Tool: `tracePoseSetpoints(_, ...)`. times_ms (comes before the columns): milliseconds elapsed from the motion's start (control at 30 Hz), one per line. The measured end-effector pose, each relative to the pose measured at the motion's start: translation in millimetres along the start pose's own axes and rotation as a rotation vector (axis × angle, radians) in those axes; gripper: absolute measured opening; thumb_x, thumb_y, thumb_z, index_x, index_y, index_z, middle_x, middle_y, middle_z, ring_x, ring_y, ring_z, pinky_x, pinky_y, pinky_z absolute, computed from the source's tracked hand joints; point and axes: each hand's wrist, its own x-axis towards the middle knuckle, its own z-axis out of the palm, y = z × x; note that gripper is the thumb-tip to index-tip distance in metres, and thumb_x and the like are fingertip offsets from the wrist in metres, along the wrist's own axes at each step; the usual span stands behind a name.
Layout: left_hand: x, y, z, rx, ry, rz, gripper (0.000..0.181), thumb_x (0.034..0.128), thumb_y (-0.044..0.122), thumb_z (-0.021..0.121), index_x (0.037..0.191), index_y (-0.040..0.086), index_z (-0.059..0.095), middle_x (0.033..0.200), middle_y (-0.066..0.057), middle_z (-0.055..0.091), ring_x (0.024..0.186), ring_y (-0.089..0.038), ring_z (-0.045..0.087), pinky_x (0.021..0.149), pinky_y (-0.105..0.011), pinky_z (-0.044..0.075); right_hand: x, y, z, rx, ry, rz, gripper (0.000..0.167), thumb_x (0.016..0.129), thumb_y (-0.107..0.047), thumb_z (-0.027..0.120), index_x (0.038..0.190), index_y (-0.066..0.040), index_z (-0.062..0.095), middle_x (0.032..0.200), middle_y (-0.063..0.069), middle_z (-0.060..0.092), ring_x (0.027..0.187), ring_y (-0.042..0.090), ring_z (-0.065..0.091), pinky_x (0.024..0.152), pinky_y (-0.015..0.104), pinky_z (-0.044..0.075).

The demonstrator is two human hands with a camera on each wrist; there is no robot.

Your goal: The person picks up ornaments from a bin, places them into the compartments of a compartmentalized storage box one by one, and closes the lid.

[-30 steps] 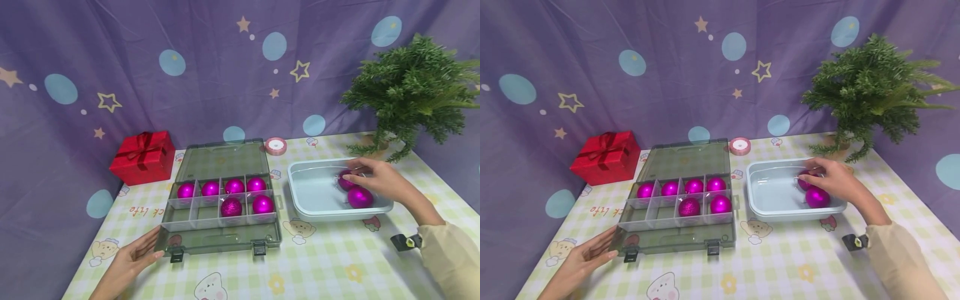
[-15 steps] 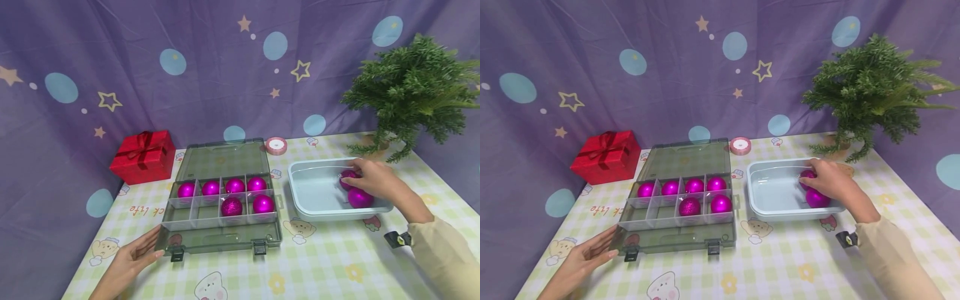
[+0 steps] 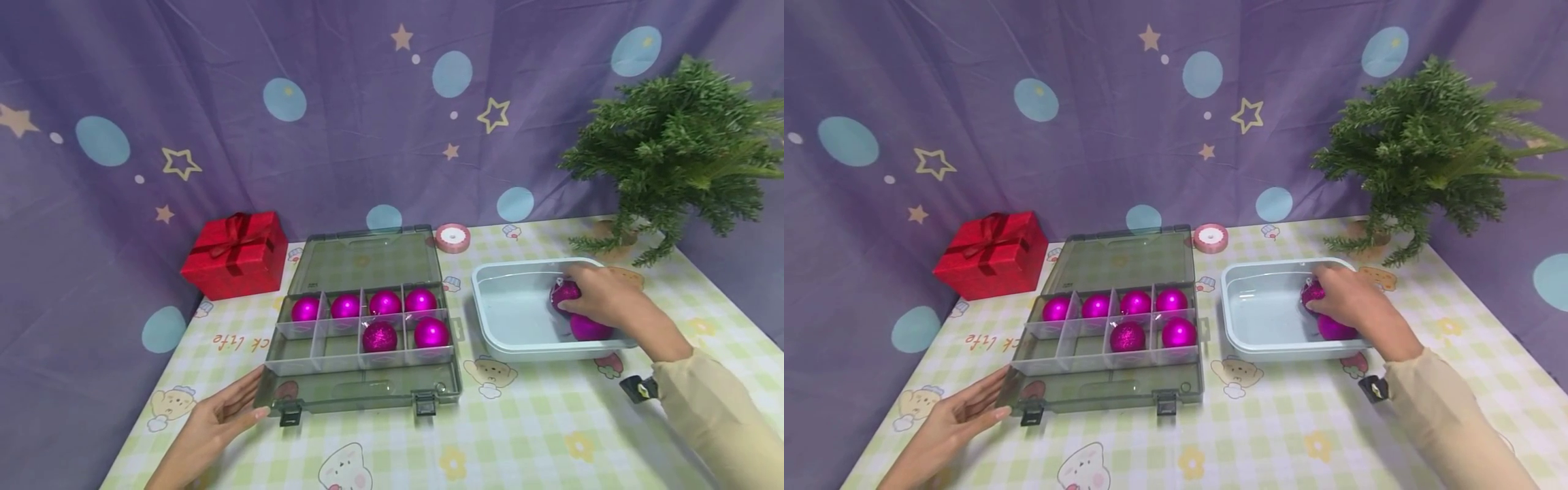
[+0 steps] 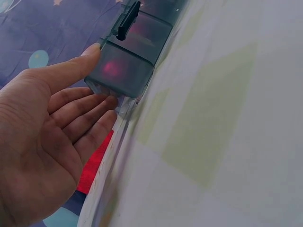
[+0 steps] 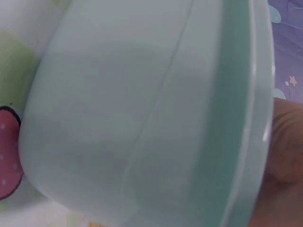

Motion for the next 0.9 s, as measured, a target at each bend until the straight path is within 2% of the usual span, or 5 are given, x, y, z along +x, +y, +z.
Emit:
tracePoseSetpoints(200, -0.1, 0.4, 0.8, 0.015, 0.003, -0.028, 0.078, 0.0971, 0.033, 0.076, 0.157, 0.0, 0.04, 0.158, -0.017, 0.042, 0.142, -0.033, 0.04, 0.098, -0.011, 0.045, 3.2, 2.1, 6.0, 0.043, -0.042, -0.004, 0.049, 0.086, -0.018, 0.085, 0.117, 0.011, 0.061, 0.098, 0.018, 0.066, 0.091, 0.037, 0.065, 0.076, 0.055, 0.056)
tracePoseSetpoints(300, -0.4, 0.5, 0.5, 0.019, 0.003, -0.036, 0.079, 0.0964, 0.035, 0.076, 0.158, 0.001, 0.04, 0.158, -0.015, 0.043, 0.142, -0.031, 0.04, 0.099, -0.012, 0.045, 4.0, 4.2, 7.4, 0.067, -0.025, -0.027, 0.051, 0.086, -0.019, 0.085, 0.119, 0.012, 0.062, 0.1, 0.019, 0.067, 0.092, 0.038, 0.065, 0.078, 0.056, 0.056)
tracePoseSetpoints(500, -0.6, 0.9, -0.3, 0.013, -0.001, -0.019, 0.078, 0.0969, 0.034, 0.076, 0.158, 0.0, 0.04, 0.158, -0.017, 0.042, 0.141, -0.03, 0.04, 0.099, -0.012, 0.045, 2.3, 8.3, 8.3, 0.133, 0.009, -0.058, 0.06, 0.088, -0.027, 0.085, 0.127, 0.012, 0.062, 0.113, 0.027, 0.068, 0.108, 0.048, 0.063, 0.09, 0.063, 0.053)
tracePoseSetpoints(767, -1.4, -0.6, 0.0, 0.016, 0.002, -0.007, 0.077, 0.097, 0.033, 0.076, 0.157, 0.0, 0.041, 0.158, -0.015, 0.043, 0.138, -0.017, 0.043, 0.099, -0.012, 0.045, -3.2, 3.5, 5.5, 0.302, 0.033, -0.087, 0.062, 0.093, -0.029, 0.081, 0.137, 0.009, 0.059, 0.122, 0.023, 0.07, 0.116, 0.043, 0.064, 0.098, 0.063, 0.05)
tracePoseSetpoints(900, -0.9, -0.1, 0.1, 0.015, 0.001, -0.006, 0.076, 0.0977, 0.031, 0.075, 0.157, 0.0, 0.04, 0.158, -0.017, 0.042, 0.14, -0.025, 0.042, 0.099, -0.012, 0.045, -6.2, -2.5, 3.8, 0.343, 0.056, -0.104, 0.061, 0.093, -0.03, 0.081, 0.138, 0.006, 0.06, 0.123, 0.02, 0.07, 0.116, 0.04, 0.065, 0.097, 0.061, 0.051)
